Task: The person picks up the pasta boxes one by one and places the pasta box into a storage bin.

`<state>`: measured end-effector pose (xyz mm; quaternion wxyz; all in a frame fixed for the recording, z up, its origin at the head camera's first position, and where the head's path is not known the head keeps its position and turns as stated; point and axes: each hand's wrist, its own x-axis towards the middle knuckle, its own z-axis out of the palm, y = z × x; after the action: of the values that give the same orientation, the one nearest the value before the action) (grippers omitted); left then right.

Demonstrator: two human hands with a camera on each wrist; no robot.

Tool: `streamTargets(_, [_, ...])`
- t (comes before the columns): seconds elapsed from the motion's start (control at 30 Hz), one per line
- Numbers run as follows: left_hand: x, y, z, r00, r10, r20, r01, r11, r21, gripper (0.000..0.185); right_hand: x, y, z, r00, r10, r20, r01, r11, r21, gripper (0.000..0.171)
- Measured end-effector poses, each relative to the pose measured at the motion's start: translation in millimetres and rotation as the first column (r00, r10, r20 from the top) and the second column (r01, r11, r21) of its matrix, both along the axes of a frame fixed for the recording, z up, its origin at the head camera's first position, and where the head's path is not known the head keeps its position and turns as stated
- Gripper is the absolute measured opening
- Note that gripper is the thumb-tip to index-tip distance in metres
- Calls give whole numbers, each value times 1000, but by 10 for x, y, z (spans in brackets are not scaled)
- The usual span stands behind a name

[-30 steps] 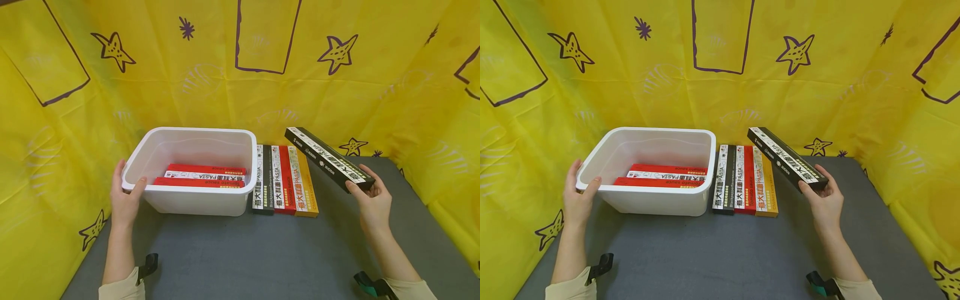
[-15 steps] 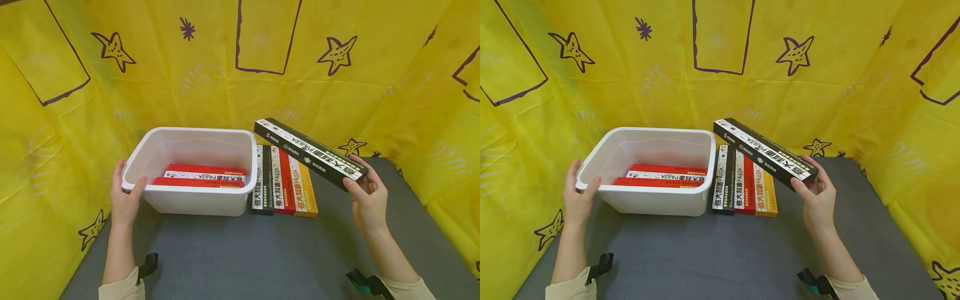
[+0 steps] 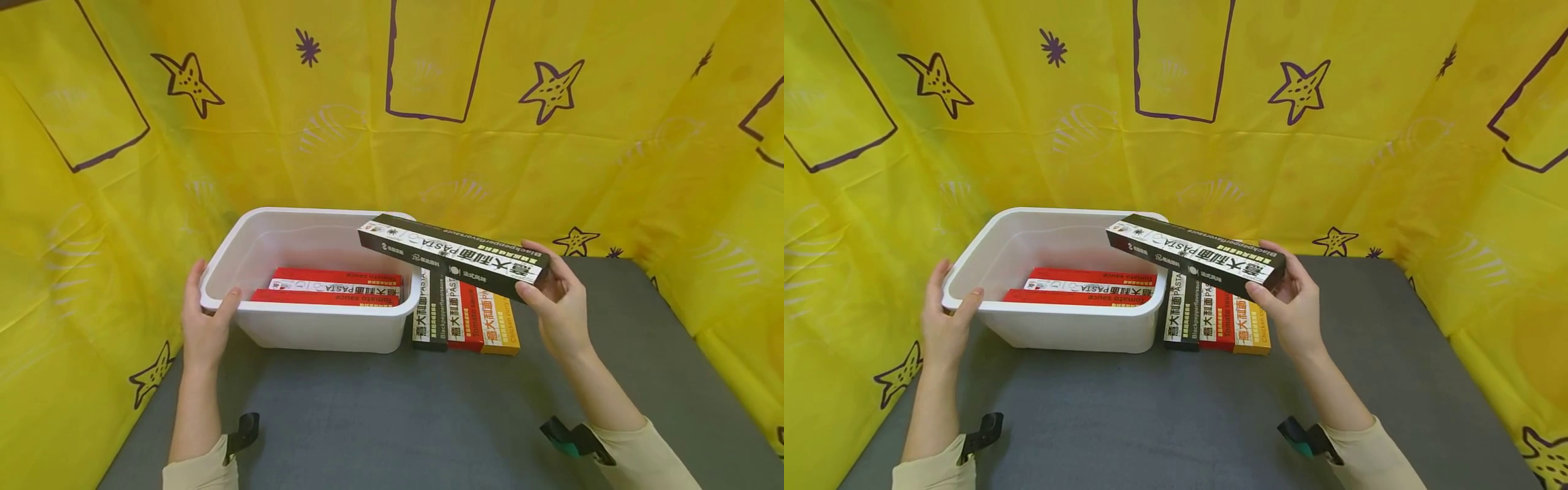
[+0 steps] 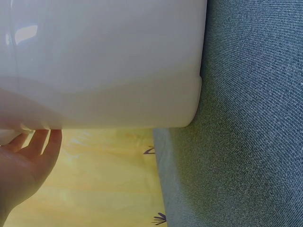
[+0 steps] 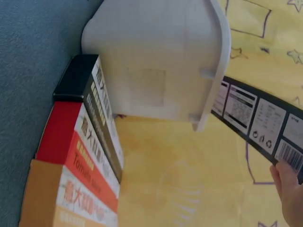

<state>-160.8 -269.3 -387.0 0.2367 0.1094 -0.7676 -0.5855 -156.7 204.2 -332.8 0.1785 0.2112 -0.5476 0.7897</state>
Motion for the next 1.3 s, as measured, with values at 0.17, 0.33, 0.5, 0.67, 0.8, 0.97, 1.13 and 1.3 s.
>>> streamTargets(0.17, [1, 7, 13, 1000, -4, -1, 4, 1000, 7, 70, -81, -102, 10, 1000, -2, 26, 0, 996, 89, 54])
streamTargets(0.33, [12, 4, 11, 1000, -6, 0, 6, 1000, 18, 70, -165, -174, 23, 998, 0, 62, -11, 984, 178, 56])
streamTargets(0.5, [11, 1, 7, 1000, -3, -11, 3, 1000, 13, 70, -235, -239, 39, 994, 22, 111, -55, 954, 296, 58])
streamTargets(0.67, [6, 2, -9, 1000, -8, -23, 8, 1000, 18, 70, -308, -336, 69, 990, 56, 128, -105, 903, 417, 61])
streamTargets(0.8, [1, -2, -14, 1000, -7, -25, 8, 1000, 15, 70, -375, -418, 86, 987, 99, 129, -149, 863, 483, 62])
streamTargets(0.97, [-1, -8, -22, 1000, -9, -23, 10, 1000, 21, 71, -433, -492, 96, 982, 99, 161, -174, 807, 565, 63])
streamTargets(1.13, [-13, -15, -39, 999, -17, -26, 18, 999, 30, 72, -480, -558, 84, 978, 113, 178, -197, 787, 584, 66])
streamTargets(1.3, [-12, -16, -39, 999, -17, -30, 18, 999, 30, 72, -535, -632, 78, 981, 106, 160, -181, 793, 581, 66])
